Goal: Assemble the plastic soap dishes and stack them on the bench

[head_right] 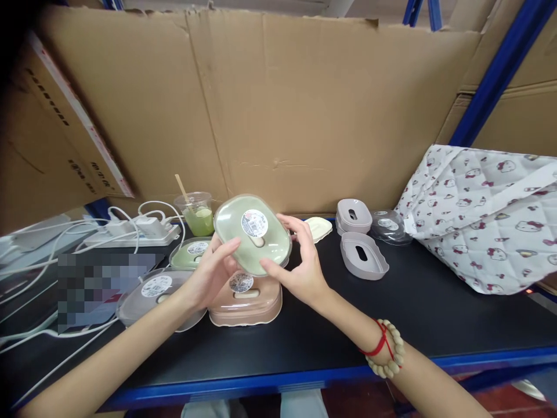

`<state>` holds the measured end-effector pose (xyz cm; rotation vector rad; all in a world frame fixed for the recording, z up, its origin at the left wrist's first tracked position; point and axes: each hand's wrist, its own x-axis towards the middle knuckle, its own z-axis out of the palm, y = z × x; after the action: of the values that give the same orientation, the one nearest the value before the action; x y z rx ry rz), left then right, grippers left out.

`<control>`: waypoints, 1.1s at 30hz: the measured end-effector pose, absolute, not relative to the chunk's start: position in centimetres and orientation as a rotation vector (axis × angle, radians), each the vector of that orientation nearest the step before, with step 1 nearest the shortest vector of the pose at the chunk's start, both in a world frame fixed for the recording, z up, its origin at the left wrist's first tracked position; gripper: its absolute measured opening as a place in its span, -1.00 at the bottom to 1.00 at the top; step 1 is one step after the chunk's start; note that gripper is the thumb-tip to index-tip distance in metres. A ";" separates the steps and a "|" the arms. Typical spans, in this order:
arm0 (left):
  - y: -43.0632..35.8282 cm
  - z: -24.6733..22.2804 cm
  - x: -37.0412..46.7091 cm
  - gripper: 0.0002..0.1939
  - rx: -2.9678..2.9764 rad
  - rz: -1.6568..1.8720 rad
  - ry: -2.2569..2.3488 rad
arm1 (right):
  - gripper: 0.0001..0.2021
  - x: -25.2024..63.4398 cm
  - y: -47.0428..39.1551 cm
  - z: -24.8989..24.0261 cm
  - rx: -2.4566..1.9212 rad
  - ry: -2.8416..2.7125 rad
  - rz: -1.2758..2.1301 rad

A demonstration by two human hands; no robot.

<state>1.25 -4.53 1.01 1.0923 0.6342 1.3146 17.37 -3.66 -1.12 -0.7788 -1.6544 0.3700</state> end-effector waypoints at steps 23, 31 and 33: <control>-3.7 1.2 0.1 -0.76 1.647 1.664 0.798 | -0.64 23.4 1.3 1.4 -1.038 -0.882 0.825; -3.1 1.4 -0.2 -0.87 1.725 1.702 0.984 | -0.71 24.9 2.2 1.2 -1.212 -0.850 0.903; -3.2 1.4 -0.3 -0.87 1.719 1.701 0.989 | -0.71 25.5 2.2 1.8 -1.246 -0.837 0.878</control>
<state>-0.26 -3.15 1.36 1.7189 0.9889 1.7011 25.53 2.15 1.80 -1.2462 -0.8371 0.8776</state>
